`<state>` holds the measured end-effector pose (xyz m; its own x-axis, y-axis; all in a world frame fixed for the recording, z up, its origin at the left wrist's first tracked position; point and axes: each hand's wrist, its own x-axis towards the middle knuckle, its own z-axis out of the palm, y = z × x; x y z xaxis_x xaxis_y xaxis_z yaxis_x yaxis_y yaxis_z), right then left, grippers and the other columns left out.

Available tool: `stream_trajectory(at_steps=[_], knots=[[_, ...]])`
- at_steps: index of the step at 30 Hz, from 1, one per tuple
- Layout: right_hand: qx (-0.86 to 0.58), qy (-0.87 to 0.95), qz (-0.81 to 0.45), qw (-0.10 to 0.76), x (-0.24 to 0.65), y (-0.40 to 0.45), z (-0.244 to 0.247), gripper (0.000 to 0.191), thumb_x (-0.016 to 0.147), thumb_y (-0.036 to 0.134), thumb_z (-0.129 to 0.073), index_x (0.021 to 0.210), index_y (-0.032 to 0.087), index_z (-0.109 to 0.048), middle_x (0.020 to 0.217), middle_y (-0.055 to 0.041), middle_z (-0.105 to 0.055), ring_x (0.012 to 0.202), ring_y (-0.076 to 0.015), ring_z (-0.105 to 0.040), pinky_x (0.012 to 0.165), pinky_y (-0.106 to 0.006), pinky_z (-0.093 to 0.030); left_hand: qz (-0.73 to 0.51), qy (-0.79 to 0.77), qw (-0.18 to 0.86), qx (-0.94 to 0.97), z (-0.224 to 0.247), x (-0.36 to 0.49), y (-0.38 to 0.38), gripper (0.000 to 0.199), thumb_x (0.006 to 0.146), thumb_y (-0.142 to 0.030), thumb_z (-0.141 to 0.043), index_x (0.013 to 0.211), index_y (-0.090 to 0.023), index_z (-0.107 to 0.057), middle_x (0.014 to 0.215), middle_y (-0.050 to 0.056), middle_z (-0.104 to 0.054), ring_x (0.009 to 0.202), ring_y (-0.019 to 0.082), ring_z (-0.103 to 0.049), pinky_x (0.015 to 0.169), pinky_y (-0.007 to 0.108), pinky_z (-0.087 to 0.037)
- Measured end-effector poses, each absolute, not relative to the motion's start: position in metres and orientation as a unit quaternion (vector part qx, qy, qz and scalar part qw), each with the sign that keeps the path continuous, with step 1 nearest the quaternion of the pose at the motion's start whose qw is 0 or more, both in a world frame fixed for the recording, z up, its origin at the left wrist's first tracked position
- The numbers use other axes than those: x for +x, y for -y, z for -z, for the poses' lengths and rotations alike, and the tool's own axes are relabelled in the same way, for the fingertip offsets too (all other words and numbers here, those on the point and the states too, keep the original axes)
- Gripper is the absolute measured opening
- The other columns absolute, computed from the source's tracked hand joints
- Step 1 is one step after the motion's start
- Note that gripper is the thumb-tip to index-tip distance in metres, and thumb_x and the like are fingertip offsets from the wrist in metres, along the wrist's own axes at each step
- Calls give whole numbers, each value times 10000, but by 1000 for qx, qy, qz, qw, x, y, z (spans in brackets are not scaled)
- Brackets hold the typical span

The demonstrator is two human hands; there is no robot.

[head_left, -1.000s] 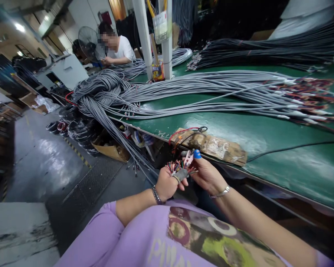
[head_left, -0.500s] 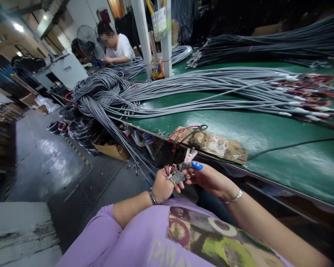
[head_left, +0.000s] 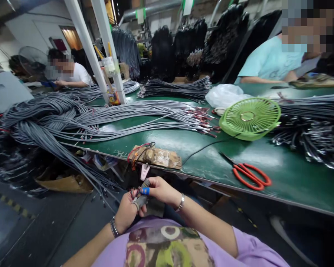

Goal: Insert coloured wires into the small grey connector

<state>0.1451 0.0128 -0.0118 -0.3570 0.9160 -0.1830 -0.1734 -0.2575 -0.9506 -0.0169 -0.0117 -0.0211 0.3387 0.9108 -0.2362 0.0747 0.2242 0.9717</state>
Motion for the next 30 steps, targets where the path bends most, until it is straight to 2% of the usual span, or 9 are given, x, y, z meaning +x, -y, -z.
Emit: stream_trajectory(at_steps=[3,5,8,11,15,21,25,27,30], knots=[[-418,340,-713,448,146,-15,18,268,539,309,-854,599,157,-641,533,25,-596,495,-91,-484,501,-225,-407,-390,-467,613,504,21,-18,12,418,749,-532,-663,611,-148,-572,515,21,-615,389,90,-508,415,199,-374],[-417,290,-722,470,150,-17,24,272,581,337,-827,601,180,-606,508,43,-560,460,-83,-468,484,-219,-428,-416,-462,614,486,19,-17,13,426,723,-546,-686,629,-145,-577,528,22,-624,392,93,-515,412,201,-386],[-394,248,-746,476,158,-22,28,267,702,453,-742,713,207,-640,631,22,-624,527,-83,-532,562,-215,-488,-430,-449,621,477,12,-13,11,429,744,-537,-674,622,-135,-586,540,35,-635,392,91,-526,410,199,-391],[-331,226,-806,436,161,-31,26,380,780,563,-646,835,190,-686,804,-51,-687,642,-131,-606,618,-263,-517,-446,-441,631,456,4,-8,7,442,740,-535,-677,595,-128,-586,517,35,-619,367,84,-512,373,188,-340],[-334,285,-781,444,152,-39,17,357,760,543,-685,781,186,-683,686,-25,-642,596,-135,-557,565,-258,-463,-459,-451,629,437,-2,-3,1,451,722,-548,-681,597,-126,-583,511,30,-615,354,71,-497,351,174,-298],[-362,314,-709,517,135,-25,6,441,693,598,-701,688,170,-595,596,24,-572,511,-85,-448,547,-240,-387,-482,-471,619,403,-3,-3,12,419,648,-526,-737,637,-138,-578,511,9,-614,369,76,-494,370,173,-364],[-404,305,-667,547,130,-30,8,511,619,646,-716,645,163,-554,537,39,-534,487,-82,-449,521,-238,-382,-493,-482,601,405,4,-13,7,362,604,-441,-793,691,-135,-620,547,3,-631,427,85,-524,407,173,-405],[-417,297,-649,563,131,-35,12,509,594,637,-737,640,167,-547,538,44,-540,479,-78,-450,511,-236,-385,-480,-480,609,409,6,-16,2,331,626,-426,-785,702,-140,-637,569,1,-635,459,88,-538,422,172,-414],[-430,295,-625,581,131,-36,16,483,625,615,-733,646,166,-557,555,41,-567,479,-69,-450,507,-225,-370,-468,-481,616,412,7,-18,1,312,614,-425,-794,718,-161,-665,576,-3,-641,465,94,-533,424,177,-414]])
